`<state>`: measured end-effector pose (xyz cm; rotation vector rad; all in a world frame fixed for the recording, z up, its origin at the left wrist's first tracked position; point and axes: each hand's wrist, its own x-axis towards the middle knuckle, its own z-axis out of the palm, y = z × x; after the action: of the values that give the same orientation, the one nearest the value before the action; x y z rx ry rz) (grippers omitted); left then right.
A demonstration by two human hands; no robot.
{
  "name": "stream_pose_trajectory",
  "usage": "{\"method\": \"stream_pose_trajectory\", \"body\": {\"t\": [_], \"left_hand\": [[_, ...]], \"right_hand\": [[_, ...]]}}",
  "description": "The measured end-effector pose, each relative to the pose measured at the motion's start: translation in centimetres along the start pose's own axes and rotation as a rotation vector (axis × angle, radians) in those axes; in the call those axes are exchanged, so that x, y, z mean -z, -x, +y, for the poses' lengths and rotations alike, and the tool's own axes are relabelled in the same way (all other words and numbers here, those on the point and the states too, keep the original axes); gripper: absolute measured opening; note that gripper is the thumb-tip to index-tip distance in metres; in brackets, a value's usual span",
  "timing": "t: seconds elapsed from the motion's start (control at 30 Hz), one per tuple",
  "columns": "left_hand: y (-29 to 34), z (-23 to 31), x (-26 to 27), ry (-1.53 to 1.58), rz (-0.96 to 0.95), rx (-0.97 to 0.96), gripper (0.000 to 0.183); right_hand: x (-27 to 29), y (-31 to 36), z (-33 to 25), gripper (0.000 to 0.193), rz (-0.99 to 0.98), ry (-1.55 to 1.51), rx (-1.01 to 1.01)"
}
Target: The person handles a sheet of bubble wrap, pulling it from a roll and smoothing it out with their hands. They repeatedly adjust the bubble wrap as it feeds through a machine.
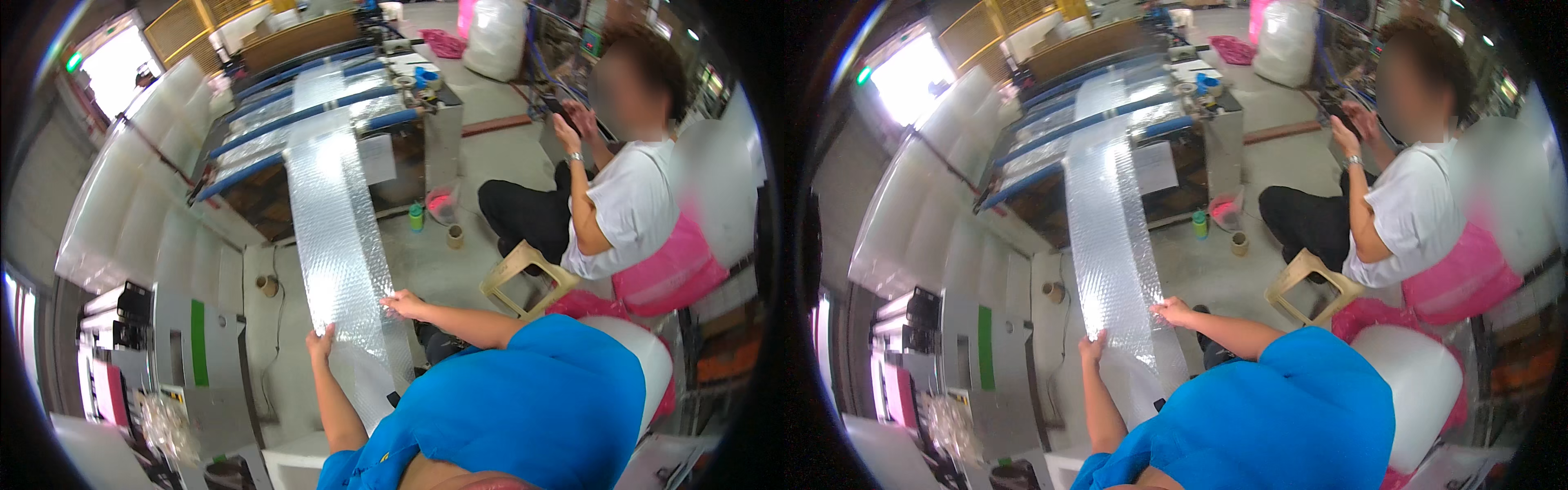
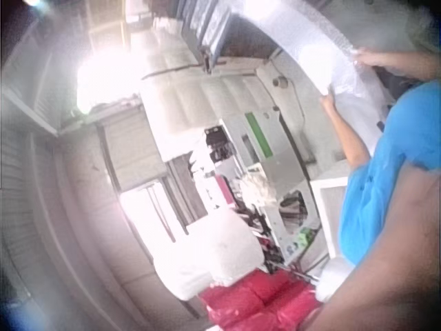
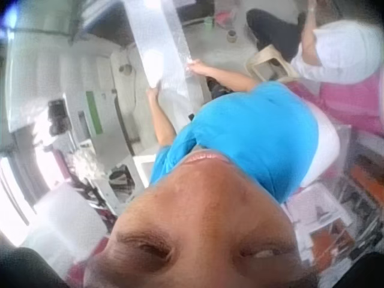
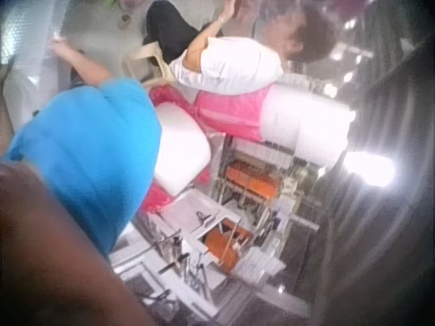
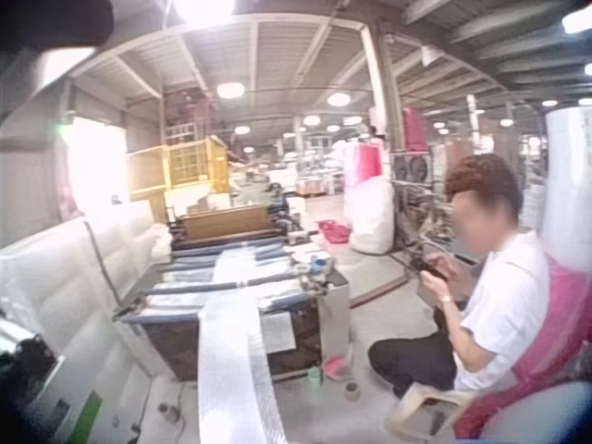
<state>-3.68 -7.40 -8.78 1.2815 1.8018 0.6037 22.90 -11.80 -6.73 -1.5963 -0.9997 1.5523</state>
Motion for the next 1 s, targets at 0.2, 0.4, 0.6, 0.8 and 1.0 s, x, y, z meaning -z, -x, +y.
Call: {"method": "stream_pose_trajectory", "body": {"t": [0.2, 0.4, 0.6, 0.8, 1.0], "left_hand": [[-2.5, -3.5, -2.0, 0.045, 0.063, 0.025, 0.052], [-1.2, -1.9, -2.9, -0.096, -0.042, 0.157, 0.046], [-4.9, -4.4, -5.3, -0.1, 0.001, 0.173, 0.051], [-10.1, 2.1, -5.8, -0.172, 0.017, 0.128, 0.054], [-15.0, 8.2, -6.6, -0.18, 0.087, 0.081, 0.052]], "right_hand": [[0.5, -2.2, 1.1, 0.028, -0.075, 0.133, -0.057], [1.5, -4.9, 4.6, 0.028, -0.117, 0.521, 0.106], [2.5, -7.9, 5.1, 0.032, -0.02, 0.278, -0.05], [4.3, -12.5, 0.6, 0.029, 0.103, 0.28, -0.023], [6.3, -16.5, -4.5, 0.029, 0.199, 0.308, 0.073]]}}
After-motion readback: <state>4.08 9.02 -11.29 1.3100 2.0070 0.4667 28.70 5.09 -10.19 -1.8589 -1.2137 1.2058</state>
